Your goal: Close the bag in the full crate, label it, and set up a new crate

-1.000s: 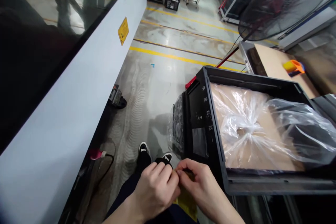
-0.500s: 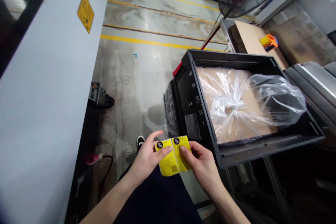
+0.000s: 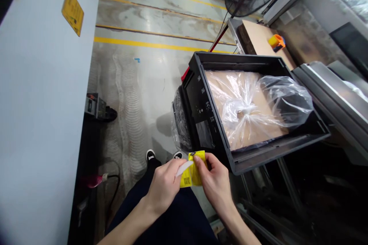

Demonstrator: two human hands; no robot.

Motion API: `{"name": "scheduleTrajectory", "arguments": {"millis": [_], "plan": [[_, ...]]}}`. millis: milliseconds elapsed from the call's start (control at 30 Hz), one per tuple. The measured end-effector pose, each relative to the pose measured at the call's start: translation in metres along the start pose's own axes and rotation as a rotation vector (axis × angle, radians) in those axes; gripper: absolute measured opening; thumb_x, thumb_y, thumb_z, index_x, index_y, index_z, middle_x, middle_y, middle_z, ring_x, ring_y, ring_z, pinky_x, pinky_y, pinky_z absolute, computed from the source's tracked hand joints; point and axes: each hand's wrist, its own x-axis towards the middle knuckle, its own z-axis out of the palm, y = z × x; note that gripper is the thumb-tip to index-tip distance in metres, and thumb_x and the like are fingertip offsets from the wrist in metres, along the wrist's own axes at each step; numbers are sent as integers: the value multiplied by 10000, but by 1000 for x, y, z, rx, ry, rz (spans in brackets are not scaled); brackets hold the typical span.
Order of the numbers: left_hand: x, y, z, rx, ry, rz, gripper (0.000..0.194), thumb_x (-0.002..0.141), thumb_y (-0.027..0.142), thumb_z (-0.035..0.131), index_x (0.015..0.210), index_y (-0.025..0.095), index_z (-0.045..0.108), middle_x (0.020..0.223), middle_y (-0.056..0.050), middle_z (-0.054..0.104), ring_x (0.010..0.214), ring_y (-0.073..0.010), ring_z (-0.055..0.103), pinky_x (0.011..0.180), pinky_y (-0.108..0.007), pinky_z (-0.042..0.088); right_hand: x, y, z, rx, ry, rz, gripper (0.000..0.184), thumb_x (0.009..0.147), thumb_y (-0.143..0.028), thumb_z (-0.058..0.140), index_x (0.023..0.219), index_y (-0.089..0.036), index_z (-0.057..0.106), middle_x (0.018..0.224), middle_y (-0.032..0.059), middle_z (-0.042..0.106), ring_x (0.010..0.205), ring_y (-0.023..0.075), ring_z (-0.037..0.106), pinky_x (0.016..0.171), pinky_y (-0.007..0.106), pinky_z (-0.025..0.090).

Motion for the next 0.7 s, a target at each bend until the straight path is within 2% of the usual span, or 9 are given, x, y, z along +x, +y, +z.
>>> {"name": "scheduleTrajectory", "arguments": {"millis": [100, 267, 400, 500, 633, 700], "plan": [[1, -4, 0, -26, 16, 49, 246, 918, 153, 428, 1062, 165, 627, 1000, -89, 695, 904, -199, 652, 817, -321, 506, 1, -7, -1, 58, -29, 31, 498, 770, -613, 686, 977, -164, 629, 869, 50, 643, 764, 177, 562, 655, 266, 467], [10, 5, -10, -97, -43, 22, 193, 954, 291, 513, 865, 181, 645, 770, -3, 686, 658, -114, 619, 594, -199, 444, 1, -22, -5, 158, -152, 129, 496, 680, -581, 778, 918, -169, 636, 796, 29, 646, 697, 179, 600, 617, 274, 498], [12, 10, -11, -122, -24, -16, 190, 955, 255, 505, 855, 177, 646, 723, 15, 672, 593, -91, 589, 535, -179, 407, 2, -23, -3, 165, -141, 131, 496, 632, -557, 816, 861, -163, 620, 739, 13, 622, 660, 156, 574, 581, 250, 472], [7, 6, -6, -103, 7, 25, 192, 950, 219, 480, 868, 170, 647, 748, -5, 674, 629, -108, 597, 570, -201, 421, 4, -19, -2, 142, -132, 114, 475, 636, -538, 821, 839, -160, 618, 725, 7, 613, 655, 142, 553, 566, 235, 450], [2, 1, 1, -74, 38, 173, 202, 906, 205, 479, 982, 164, 663, 858, -64, 698, 775, -175, 641, 723, -279, 485, 8, -16, -4, 107, -102, 104, 461, 667, -556, 795, 824, -162, 613, 686, -12, 587, 610, 118, 514, 532, 222, 406], [3, 1, 2, -71, 57, 193, 201, 912, 208, 480, 995, 167, 658, 861, -66, 700, 772, -174, 644, 721, -278, 492, 9, -20, -8, 100, -100, 101, 472, 685, -583, 773, 827, -163, 611, 686, -13, 578, 597, 111, 502, 531, 222, 403]]}}
